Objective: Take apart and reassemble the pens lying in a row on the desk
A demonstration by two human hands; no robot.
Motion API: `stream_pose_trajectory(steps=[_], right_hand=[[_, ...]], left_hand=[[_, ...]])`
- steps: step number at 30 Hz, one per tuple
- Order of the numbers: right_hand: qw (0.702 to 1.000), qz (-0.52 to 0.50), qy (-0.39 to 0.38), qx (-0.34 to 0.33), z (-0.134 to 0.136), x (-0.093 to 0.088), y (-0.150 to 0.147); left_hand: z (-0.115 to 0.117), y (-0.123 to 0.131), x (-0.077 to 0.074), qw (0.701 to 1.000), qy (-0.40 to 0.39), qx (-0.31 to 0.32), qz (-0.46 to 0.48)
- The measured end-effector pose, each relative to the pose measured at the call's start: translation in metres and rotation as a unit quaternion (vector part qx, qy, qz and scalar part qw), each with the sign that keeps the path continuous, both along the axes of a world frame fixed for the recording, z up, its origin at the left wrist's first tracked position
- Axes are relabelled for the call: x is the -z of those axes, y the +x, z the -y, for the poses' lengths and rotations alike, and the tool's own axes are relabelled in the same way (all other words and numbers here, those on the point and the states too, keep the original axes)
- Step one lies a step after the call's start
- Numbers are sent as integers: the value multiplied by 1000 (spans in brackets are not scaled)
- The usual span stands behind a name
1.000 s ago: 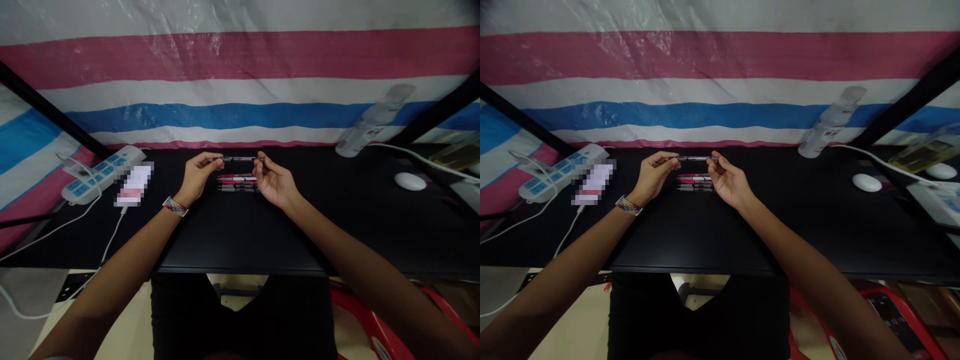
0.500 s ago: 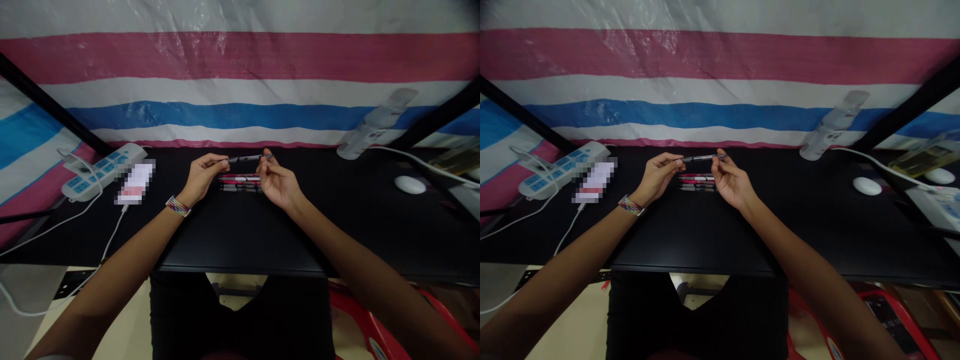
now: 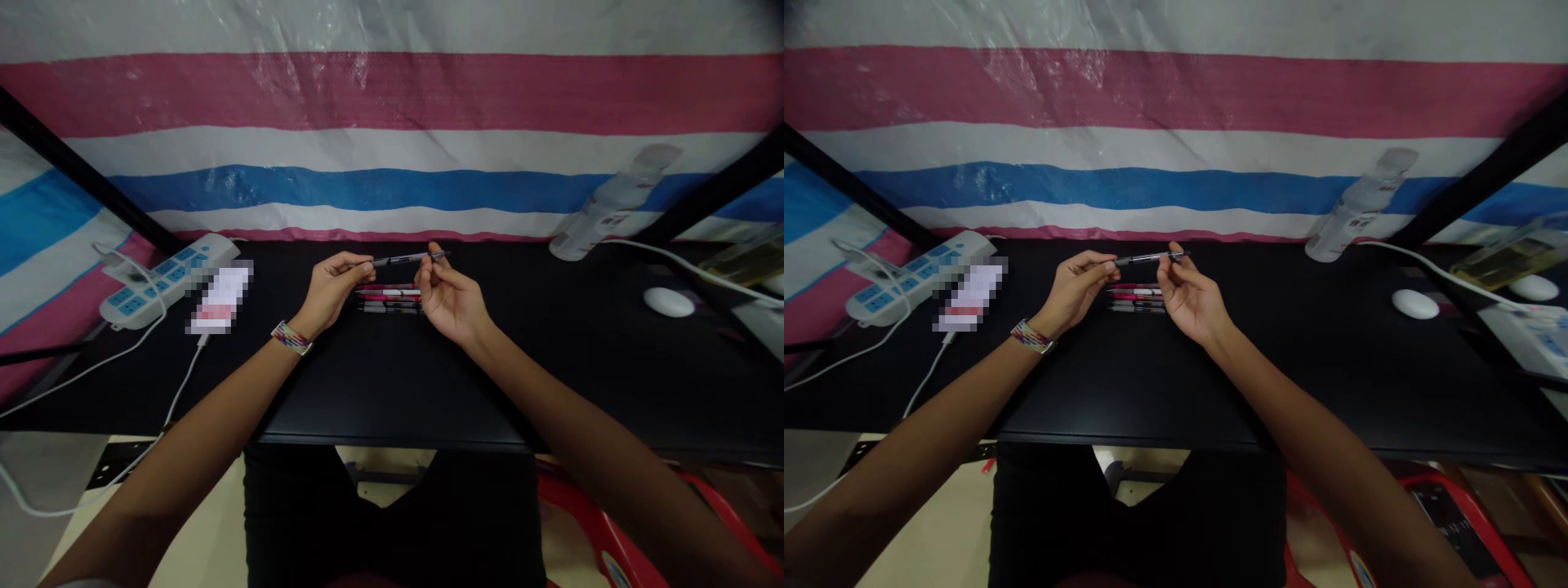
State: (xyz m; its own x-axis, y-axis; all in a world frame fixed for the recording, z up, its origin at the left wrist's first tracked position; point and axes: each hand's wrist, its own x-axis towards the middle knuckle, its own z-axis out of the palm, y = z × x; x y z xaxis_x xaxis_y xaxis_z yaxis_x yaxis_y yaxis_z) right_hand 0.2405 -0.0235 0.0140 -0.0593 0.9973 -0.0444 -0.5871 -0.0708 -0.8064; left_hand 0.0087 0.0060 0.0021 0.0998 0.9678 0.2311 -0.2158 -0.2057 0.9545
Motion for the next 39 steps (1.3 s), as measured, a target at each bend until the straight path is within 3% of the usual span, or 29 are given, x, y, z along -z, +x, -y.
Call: stream_pose_trajectory(steps=[7, 13, 18, 26, 29, 36, 39], right_hand=[[1000, -14, 13, -9, 1, -1, 3], [1000, -9, -15, 8, -5, 2, 3], [996, 72, 29, 51, -11, 8, 5], [965, 231, 84, 96, -27, 23, 15], [924, 335, 142, 118, -32, 29, 19], [759, 596, 237, 113, -30, 33, 26], [729, 632, 240, 106, -28, 34, 26]], left_hand=[[1, 2, -2, 1000, -3, 8, 26], [-4, 0, 1, 1000, 19, -19, -15], [-7, -4, 2, 991, 61, -51, -109], [-12, -8, 5, 985, 84, -54, -142], [-14, -9, 8, 979, 80, -64, -174], [-16, -12, 14, 946, 90, -75, -302], [-18, -14, 16, 923, 118, -90, -354]])
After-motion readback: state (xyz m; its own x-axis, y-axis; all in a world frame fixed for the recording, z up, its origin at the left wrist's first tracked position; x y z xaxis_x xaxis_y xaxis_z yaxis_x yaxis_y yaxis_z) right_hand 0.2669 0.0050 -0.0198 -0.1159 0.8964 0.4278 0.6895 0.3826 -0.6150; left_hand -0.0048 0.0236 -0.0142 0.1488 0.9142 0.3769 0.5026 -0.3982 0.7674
